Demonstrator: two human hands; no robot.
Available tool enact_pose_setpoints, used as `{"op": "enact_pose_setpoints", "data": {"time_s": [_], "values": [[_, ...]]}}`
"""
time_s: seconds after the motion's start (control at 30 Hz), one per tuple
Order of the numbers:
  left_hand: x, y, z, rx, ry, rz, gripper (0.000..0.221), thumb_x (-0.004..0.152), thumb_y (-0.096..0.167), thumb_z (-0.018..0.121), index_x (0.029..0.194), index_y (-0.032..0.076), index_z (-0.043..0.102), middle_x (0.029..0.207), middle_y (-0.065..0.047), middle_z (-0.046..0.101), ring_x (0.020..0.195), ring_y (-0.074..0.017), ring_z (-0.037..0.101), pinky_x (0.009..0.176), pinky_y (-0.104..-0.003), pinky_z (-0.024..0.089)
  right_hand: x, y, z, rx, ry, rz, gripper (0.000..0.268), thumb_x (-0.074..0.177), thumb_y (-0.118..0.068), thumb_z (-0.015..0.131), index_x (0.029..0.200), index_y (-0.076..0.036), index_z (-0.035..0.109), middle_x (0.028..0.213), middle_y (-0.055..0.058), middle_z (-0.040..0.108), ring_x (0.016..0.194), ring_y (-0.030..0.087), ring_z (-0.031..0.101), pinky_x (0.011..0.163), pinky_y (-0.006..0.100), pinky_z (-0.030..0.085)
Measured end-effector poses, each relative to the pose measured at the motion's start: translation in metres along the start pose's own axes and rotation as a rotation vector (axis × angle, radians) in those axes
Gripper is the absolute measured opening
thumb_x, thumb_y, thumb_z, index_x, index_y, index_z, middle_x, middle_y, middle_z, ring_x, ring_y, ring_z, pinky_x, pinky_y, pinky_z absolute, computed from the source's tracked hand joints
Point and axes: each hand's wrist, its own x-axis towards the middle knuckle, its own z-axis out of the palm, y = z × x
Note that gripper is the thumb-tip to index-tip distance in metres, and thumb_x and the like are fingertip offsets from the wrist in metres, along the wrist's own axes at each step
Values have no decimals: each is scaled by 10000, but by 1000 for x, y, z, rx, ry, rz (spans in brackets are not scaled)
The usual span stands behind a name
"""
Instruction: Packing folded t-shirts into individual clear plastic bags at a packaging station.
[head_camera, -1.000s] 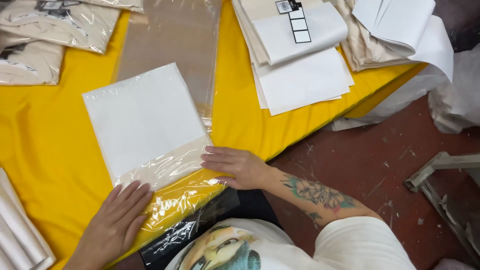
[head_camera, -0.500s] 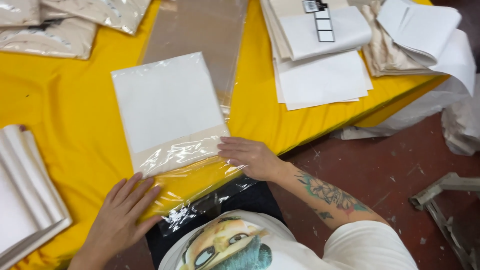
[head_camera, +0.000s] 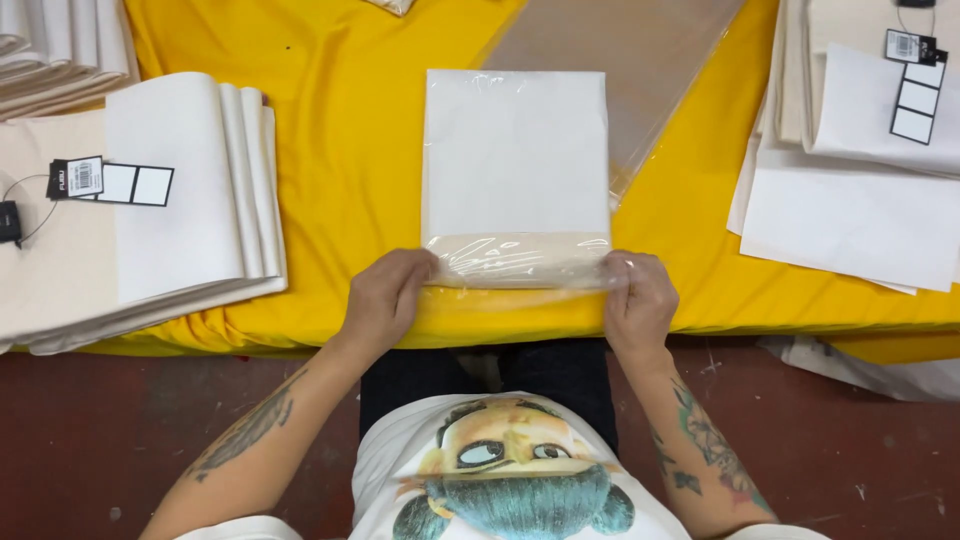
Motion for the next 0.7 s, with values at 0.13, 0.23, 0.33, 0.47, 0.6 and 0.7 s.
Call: {"op": "enact_pose_setpoints", "data": {"time_s": [0.13,0.23,0.33,0.47,0.6,0.7], "values": [[24,14,-1,-37,11,-258,190,1065,114,529,1056,68,713,828,-98,724,826,-292,740,794,-405,612,10,4,13,-209,17,11,316,1133,-186,498,925,-61,701,745,79,649,731,269,698,730,368,589],[28,12,2,-39,0,-338,181,1071,114,521,1057,61,694,811,-105,712,805,-290,735,768,-402,612,21,-6,16,-276,-48,65,308,1133,-166,487,933,-56,695,692,86,654,675,262,704,671,365,584],[33,22,-3,-55,43,-394,116,1062,122,554,1107,39,622,869,-147,687,851,-329,723,787,-439,603,27,-6,18,-281,-102,139,262,1119,-122,503,966,-32,696,702,125,677,660,275,709,654,365,582],[-8,12,6,91,215,-181,196,1014,147,670,878,124,531,757,-10,485,697,-247,573,648,-353,490,28,3,21,-223,-121,205,275,1134,-153,488,933,-71,656,647,102,628,609,234,674,624,324,549],[-26,42,47,154,110,347,122,933,203,731,857,129,669,822,-34,611,790,-294,634,712,-417,508,28,0,19,-213,-144,203,280,1137,-158,480,923,-70,637,632,105,619,596,249,667,603,337,540],[11,67,56,223,10,474,257,1040,246,591,1234,96,669,1273,-140,658,1243,-354,616,1095,-552,442,32,-1,18,-201,-137,201,296,1151,-178,468,918,-76,621,621,97,601,597,231,659,609,322,535]]}}
